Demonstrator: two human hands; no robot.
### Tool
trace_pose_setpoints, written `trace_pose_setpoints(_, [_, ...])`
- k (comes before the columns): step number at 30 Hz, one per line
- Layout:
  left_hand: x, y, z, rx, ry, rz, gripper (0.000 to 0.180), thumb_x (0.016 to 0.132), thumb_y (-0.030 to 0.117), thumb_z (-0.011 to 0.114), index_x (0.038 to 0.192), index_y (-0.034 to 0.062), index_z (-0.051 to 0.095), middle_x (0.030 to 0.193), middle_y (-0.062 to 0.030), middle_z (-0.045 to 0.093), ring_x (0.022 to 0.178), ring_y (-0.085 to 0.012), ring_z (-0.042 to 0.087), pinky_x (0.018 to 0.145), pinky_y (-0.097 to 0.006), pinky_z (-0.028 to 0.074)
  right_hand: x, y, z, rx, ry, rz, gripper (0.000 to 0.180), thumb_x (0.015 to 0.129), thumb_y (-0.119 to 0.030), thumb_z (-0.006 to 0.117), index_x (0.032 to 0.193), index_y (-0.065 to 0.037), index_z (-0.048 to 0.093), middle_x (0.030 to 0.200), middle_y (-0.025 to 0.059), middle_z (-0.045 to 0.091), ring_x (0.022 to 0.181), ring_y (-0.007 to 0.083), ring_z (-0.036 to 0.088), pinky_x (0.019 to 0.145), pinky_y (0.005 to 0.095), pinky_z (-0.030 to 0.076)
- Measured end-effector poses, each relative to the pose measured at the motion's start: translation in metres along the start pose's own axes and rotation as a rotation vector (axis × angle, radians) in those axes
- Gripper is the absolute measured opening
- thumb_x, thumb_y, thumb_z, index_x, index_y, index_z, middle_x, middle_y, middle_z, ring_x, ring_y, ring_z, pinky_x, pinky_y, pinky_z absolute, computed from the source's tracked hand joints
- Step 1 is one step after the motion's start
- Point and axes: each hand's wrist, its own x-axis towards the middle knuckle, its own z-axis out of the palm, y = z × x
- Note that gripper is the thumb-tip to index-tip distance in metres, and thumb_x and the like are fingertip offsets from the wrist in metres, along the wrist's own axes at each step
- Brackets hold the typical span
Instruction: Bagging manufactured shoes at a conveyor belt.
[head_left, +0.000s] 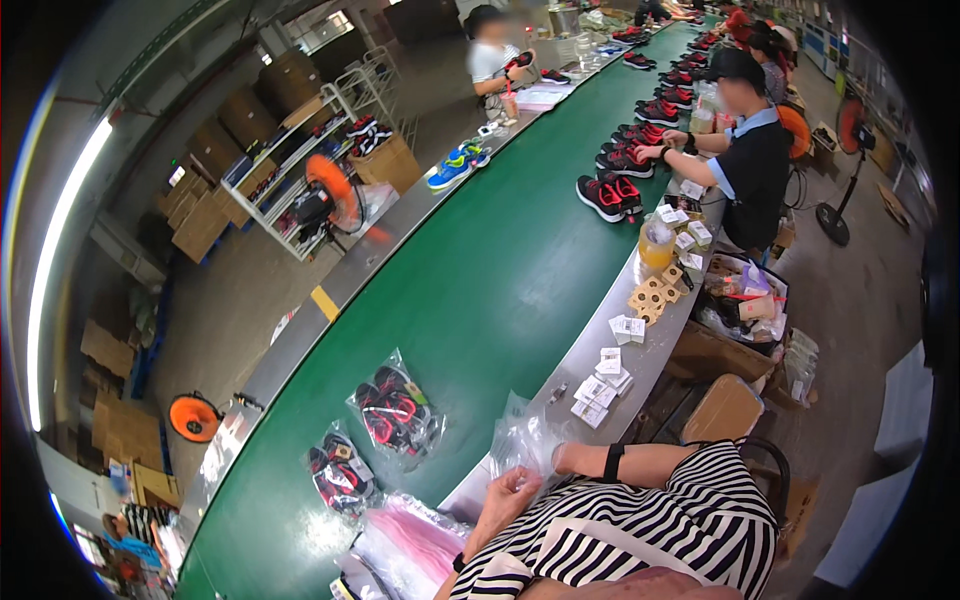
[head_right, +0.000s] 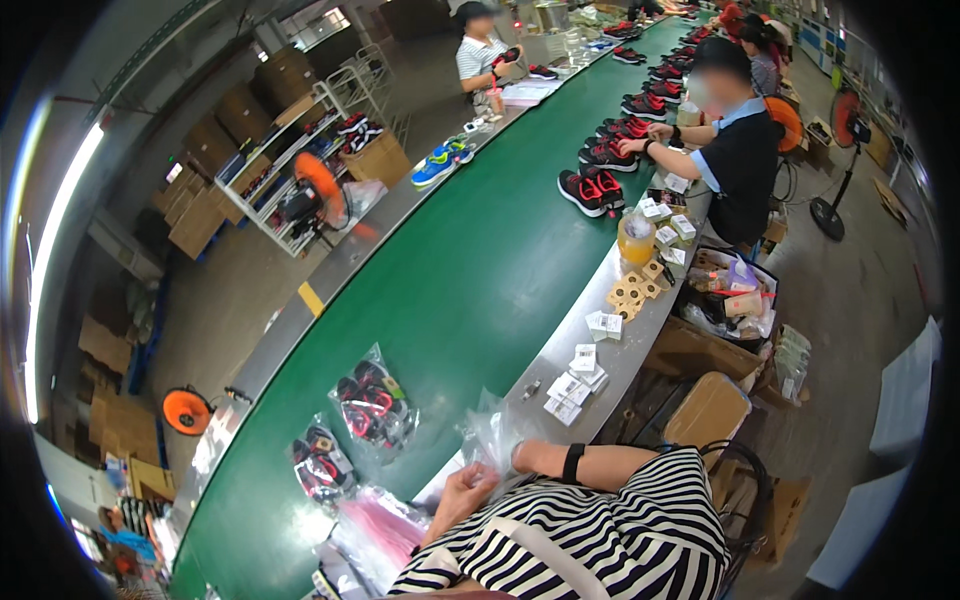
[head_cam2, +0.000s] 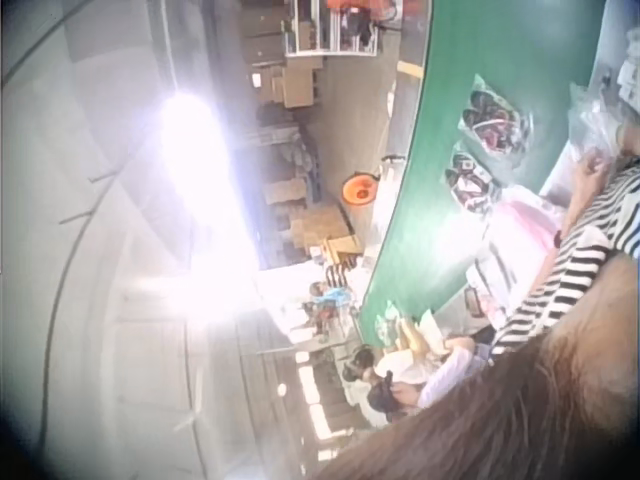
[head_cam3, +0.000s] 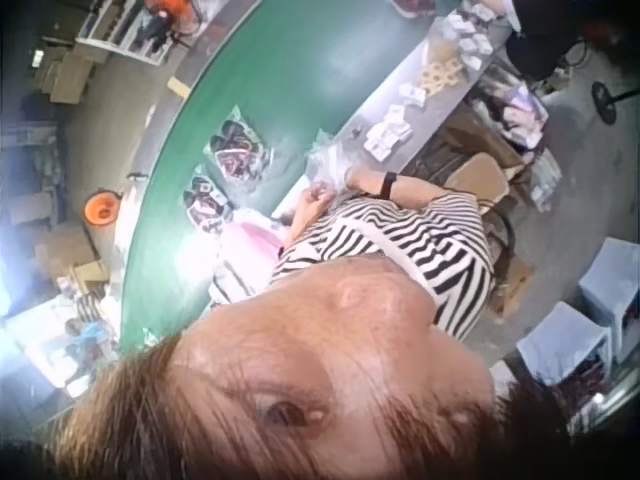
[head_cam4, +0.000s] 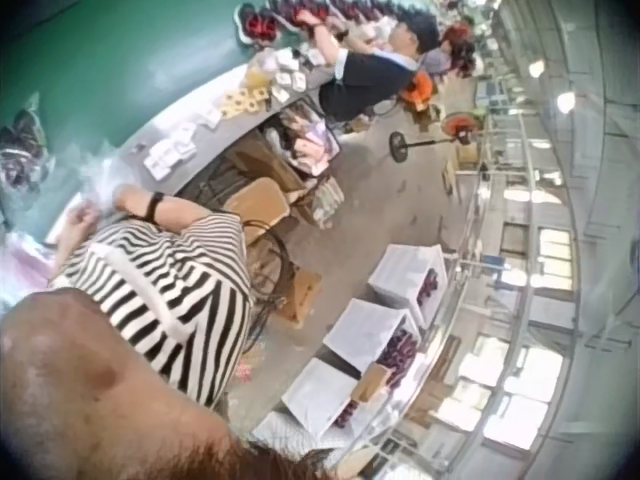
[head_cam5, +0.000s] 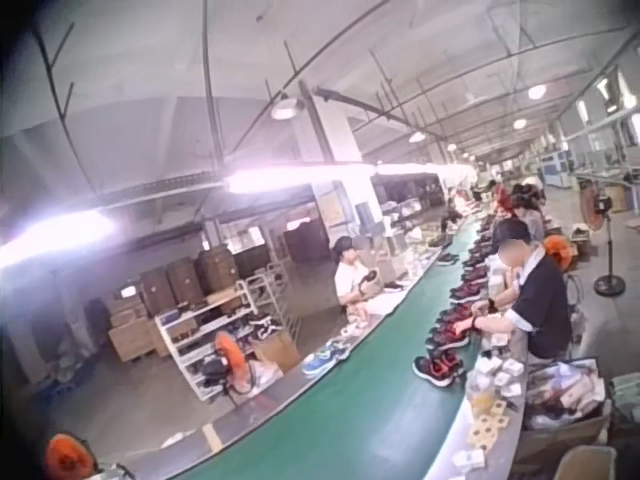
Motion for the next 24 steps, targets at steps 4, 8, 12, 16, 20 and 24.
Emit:
trace_pose_setpoints(4, [0.006, -0.014, 0.006, -0.02, -0.068, 0.029, 0.012, 0.084, 0.014, 0.058, 0.089, 0.0026, 0.06, 0.076, 0.0019, 0.058, 0.069, -0.0045, 0.049, 0.06, -0.018, 0.04, -0.011, 0.0, 0.005, -0.047, -0.005, 0.009, 0.024, 0.072, -0.025, 0.053, 0.081, -0.007, 0.066, 0.082, 0.0151, 0.063, 0.078, 0.0321, 0.061, 0.07, 0.0401, 0.048])
trace_pose_setpoints(8, [0.009, -0.011, 0.011, -0.021, -0.087, 0.038, 0.013, 0.084, 0.012, 0.058, 0.091, 0.0019, 0.06, 0.078, 0.0008, 0.059, 0.069, -0.0046, 0.05, 0.061, -0.018, 0.041, -0.013, 0.004, 0.003, -0.085, -0.033, 0.009, 0.023, 0.072, -0.024, 0.053, 0.081, -0.007, 0.066, 0.081, 0.0152, 0.063, 0.077, 0.0321, 0.061, 0.07, 0.0399, 0.048])
trace_pose_setpoints(12, [0.005, -0.008, 0.014, -0.027, -0.092, 0.03, 0.015, 0.083, 0.012, 0.059, 0.093, 0.0007, 0.06, 0.081, -0.001, 0.06, 0.072, -0.0059, 0.051, 0.064, -0.02, 0.042, -0.013, 0.001, 0.01, -0.113, -0.069, 0.017, 0.023, 0.071, -0.023, 0.054, 0.08, -0.006, 0.066, 0.081, 0.0152, 0.063, 0.077, 0.0322, 0.061, 0.069, 0.0398, 0.048])
trace_pose_setpoints(16, [0.004, -0.006, 0.017, 0.023, -0.106, 0.027, 0.016, 0.083, 0.012, 0.06, 0.094, 0.0001, 0.06, 0.082, -0.0014, 0.06, 0.075, -0.0068, 0.052, 0.068, -0.021, 0.043, 0.053, -0.019, -0.001, -0.133, -0.096, 0.035, 0.022, 0.071, -0.023, 0.054, 0.079, -0.006, 0.066, 0.081, 0.0153, 0.063, 0.076, 0.0322, 0.061, 0.068, 0.0397, 0.048])
trace_pose_setpoints(20, [0.002, -0.006, 0.015, 0.012, -0.099, 0.028, 0.015, 0.082, 0.011, 0.06, 0.093, 0.0, 0.059, 0.082, -0.0013, 0.06, 0.076, -0.0069, 0.052, 0.069, -0.021, 0.043, 0.053, -0.019, -0.004, -0.15, -0.13, 0.031, 0.021, 0.071, -0.022, 0.054, 0.078, -0.006, 0.066, 0.08, 0.0153, 0.063, 0.076, 0.0322, 0.061, 0.068, 0.0396, 0.048])
trace_pose_setpoints(24, [0.002, -0.011, 0.017, -0.011, -0.094, 0.041, 0.015, 0.082, 0.011, 0.061, 0.093, 0.0001, 0.059, 0.082, -0.0011, 0.059, 0.075, -0.0067, 0.052, 0.068, -0.021, 0.043, 0.038, -0.013, 0.0, -0.163, -0.173, 0.017, 0.021, 0.071, -0.021, 0.054, 0.077, -0.006, 0.066, 0.08, 0.0154, 0.063, 0.075, 0.0322, 0.061, 0.067, 0.0395, 0.048])
